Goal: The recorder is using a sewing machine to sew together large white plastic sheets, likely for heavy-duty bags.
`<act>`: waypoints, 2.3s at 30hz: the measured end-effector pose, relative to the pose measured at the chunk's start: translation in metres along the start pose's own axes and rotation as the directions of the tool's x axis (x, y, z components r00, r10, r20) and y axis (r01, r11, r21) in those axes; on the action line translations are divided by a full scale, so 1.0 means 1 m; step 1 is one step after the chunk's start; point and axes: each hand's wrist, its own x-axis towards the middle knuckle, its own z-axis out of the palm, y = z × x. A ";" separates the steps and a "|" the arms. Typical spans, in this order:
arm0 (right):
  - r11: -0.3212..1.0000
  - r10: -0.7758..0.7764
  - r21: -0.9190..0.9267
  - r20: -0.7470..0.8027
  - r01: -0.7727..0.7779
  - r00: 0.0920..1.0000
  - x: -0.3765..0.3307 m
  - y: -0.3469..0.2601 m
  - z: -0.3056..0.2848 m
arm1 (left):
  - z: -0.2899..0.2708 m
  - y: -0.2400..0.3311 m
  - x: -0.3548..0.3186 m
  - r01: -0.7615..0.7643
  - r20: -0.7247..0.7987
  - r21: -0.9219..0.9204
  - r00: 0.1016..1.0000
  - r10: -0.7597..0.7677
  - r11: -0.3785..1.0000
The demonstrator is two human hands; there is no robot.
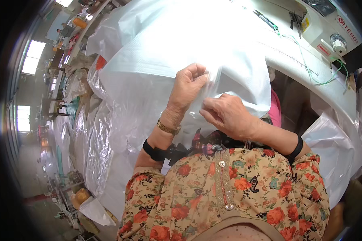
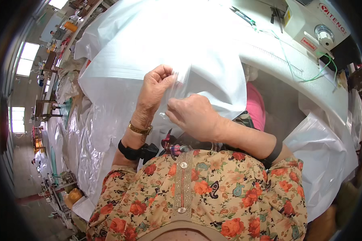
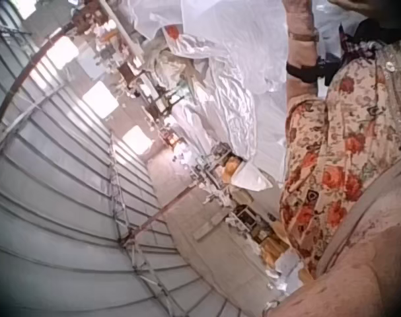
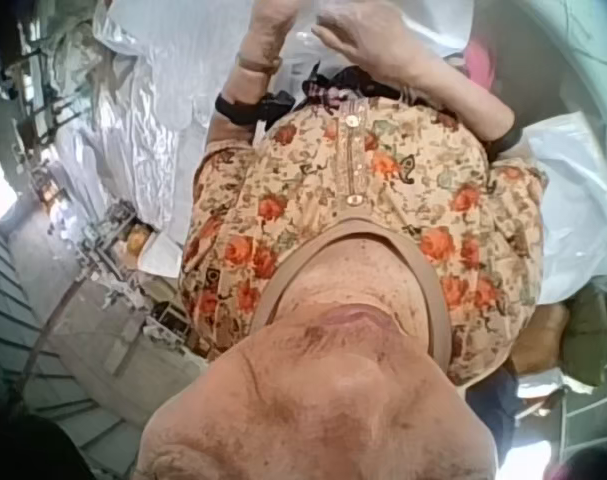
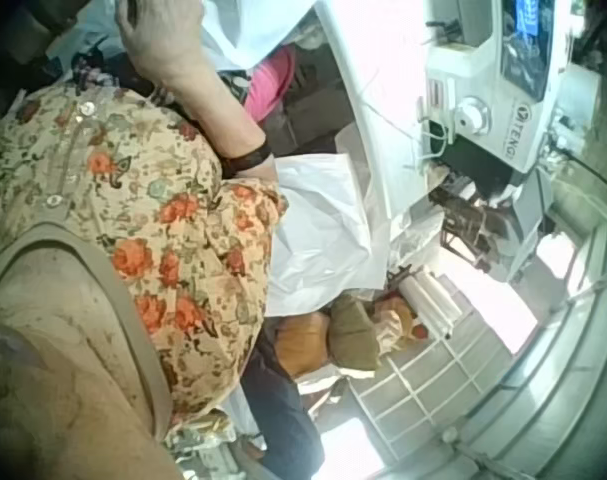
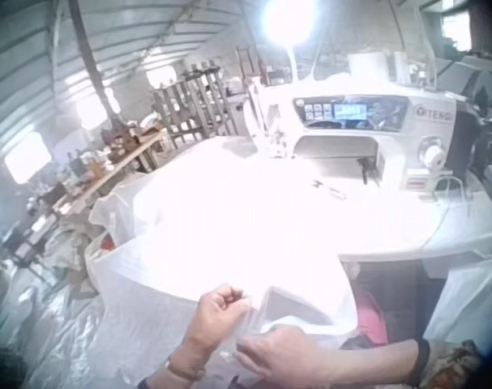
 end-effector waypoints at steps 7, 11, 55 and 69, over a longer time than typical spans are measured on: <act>0.981 -0.030 -0.188 0.118 0.052 0.993 0.006 0.002 0.009 | 0.002 0.005 -0.001 0.022 0.022 -0.020 1.000 -0.022 1.000; 0.966 -0.150 -0.198 0.096 0.166 0.984 0.008 0.005 0.010 | 0.006 0.008 -0.001 0.042 -0.044 -0.016 0.998 -0.043 0.999; 0.882 -0.399 -0.311 -0.094 0.353 0.912 0.014 0.006 -0.022 | 0.008 0.056 0.007 -0.141 0.158 0.345 0.983 0.091 0.928; 0.962 0.258 0.213 -0.491 -0.172 0.832 0.037 0.070 0.035 | -0.020 0.120 0.027 -0.207 0.081 0.634 0.976 0.203 0.745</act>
